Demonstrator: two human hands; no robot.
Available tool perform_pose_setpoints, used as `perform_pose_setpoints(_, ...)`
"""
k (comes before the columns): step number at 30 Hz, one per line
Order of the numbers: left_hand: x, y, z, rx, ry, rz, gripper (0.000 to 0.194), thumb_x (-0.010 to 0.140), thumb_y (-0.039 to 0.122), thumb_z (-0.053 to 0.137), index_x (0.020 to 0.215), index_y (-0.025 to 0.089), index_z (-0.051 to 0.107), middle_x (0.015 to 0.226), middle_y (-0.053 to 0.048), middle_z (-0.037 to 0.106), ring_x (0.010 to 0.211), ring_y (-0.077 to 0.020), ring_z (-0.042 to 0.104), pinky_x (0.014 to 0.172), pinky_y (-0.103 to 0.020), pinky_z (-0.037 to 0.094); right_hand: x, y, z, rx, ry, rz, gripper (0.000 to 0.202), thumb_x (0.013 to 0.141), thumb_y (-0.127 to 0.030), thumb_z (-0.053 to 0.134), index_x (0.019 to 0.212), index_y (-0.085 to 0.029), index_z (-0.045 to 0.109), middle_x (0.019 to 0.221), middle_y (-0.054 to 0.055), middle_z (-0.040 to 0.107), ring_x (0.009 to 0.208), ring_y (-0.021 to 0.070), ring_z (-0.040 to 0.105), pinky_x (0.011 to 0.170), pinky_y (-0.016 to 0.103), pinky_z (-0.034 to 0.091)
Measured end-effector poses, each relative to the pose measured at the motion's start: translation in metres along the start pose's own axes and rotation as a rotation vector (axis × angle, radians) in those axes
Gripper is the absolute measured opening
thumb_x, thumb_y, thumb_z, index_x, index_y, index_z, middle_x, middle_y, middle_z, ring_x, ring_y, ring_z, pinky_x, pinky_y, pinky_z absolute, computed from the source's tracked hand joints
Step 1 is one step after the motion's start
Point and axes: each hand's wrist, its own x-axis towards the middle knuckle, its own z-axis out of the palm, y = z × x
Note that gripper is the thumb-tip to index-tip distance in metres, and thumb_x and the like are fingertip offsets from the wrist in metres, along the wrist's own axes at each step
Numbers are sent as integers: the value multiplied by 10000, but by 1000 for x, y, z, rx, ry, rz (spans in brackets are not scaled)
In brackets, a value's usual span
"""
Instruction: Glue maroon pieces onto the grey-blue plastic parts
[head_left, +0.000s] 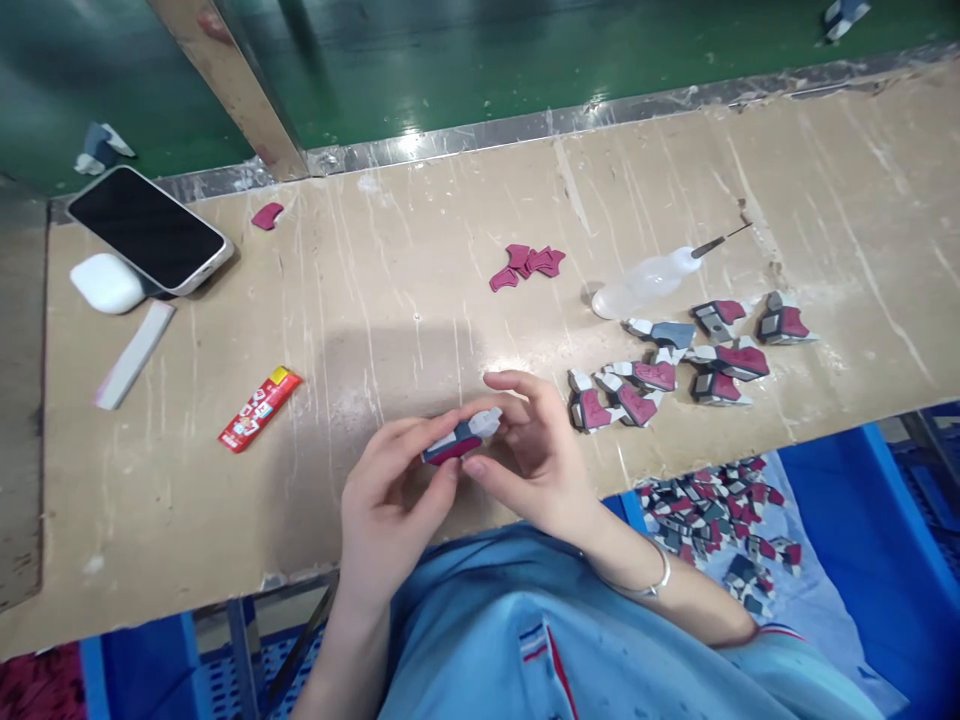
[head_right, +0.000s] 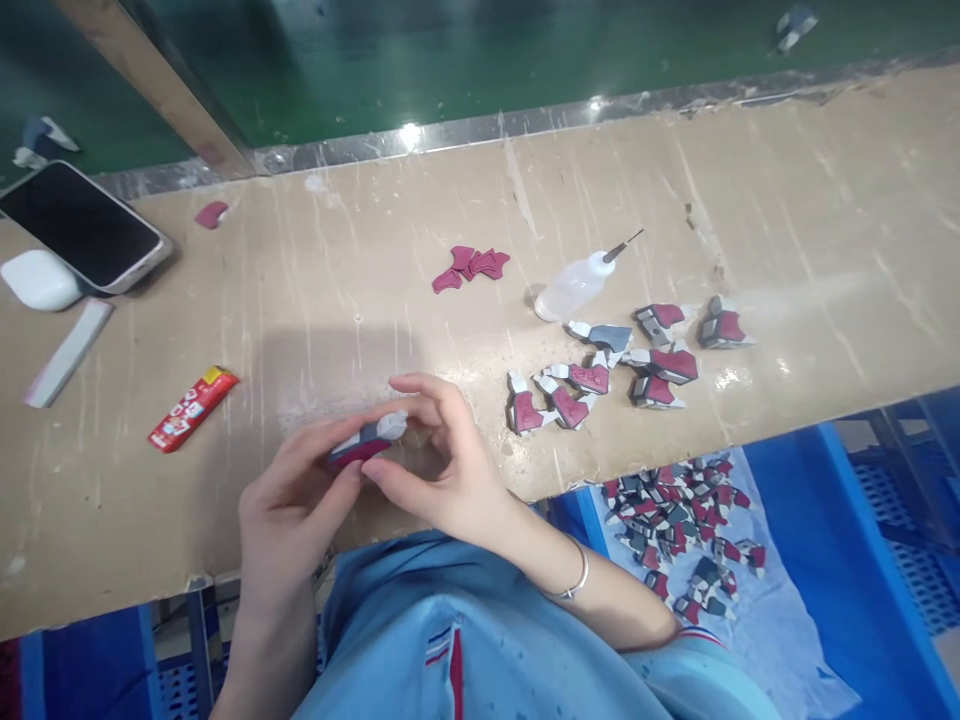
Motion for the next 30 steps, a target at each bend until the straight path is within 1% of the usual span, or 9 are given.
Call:
perform_pose_setpoints(3,-2,1,3,-13,84,-37,386,886,216,889,1261,288,832,1078,-24,860,1002,-183,829,916,-258,674,1,-1,2,25,18,36,440,1031,-298,766,1346,-350,464,1164,37,834,1022,204,838,860,350,691)
perform_pose_setpoints(9,2,4,8,-50,148,-111,181,791,276,958,895,213,825,907,-34,866,872,-208,849,802,-266,703,3,0,8,55,106,31,403,1017,-459,791,1121,-336,422,936,-9,828,920,216,854,835,370,708)
perform_pose_setpoints(16,3,1,10,-93,188,-100,183,782,237,963,907,224,829,918,-26,871,880,-206,855,810,-270,708,7,1,9,131,86,62,409,1016,-484,791,1059,-335,413,934,-22,819,883,193,845,869,373,720)
perform_pose_setpoints(18,3,-2,11,-125,157,-123,176,804,251,948,924,226,821,921,-23,864,872,-199,849,791,-263,701,7,0,8,139,69,70,395,1019,-511,781,1092,-336,434,947,-15,821,872,196,840,857,377,719)
perform_pose_setpoints(21,1,-4,8,-182,-25,-249,306,797,311,957,1048,243,797,1011,-35,854,883,-204,843,782,-277,697,5,-3,3,106,73,51,316,1070,-511,702,1193,-344,464,970,-8,818,796,183,811,758,338,693)
perform_pose_setpoints(24,-2,-3,-8,-62,-205,-377,621,778,389,977,1332,295,713,948,-1,811,733,-170,791,723,-275,680,5,-11,-17,-167,123,-80,179,1142,-405,574,1299,-345,513,1029,19,805,798,183,777,699,326,644)
perform_pose_setpoints(27,6,-1,-39,209,-179,-312,551,932,490,828,1423,309,655,923,-3,775,734,-169,752,728,-279,660,4,-18,-51,-748,173,-238,170,1120,-286,557,1262,-305,648,1001,55,788,884,231,745,828,413,615)
perform_pose_setpoints(29,18,1,-58,333,-216,-233,541,914,514,833,1378,286,676,947,-29,793,760,-210,766,721,-326,675,1,-19,-73,-1060,228,-256,163,1074,-293,612,1204,-289,710,1027,76,792,986,277,738,945,492,581)
perform_pose_setpoints(30,23,3,-64,382,-189,-207,546,908,534,831,1368,280,681,983,-39,800,793,-236,778,722,-354,681,-1,-17,-82,-1152,272,-260,175,1046,-330,653,1202,-290,720,1081,84,798,1073,306,735,1012,535,559)
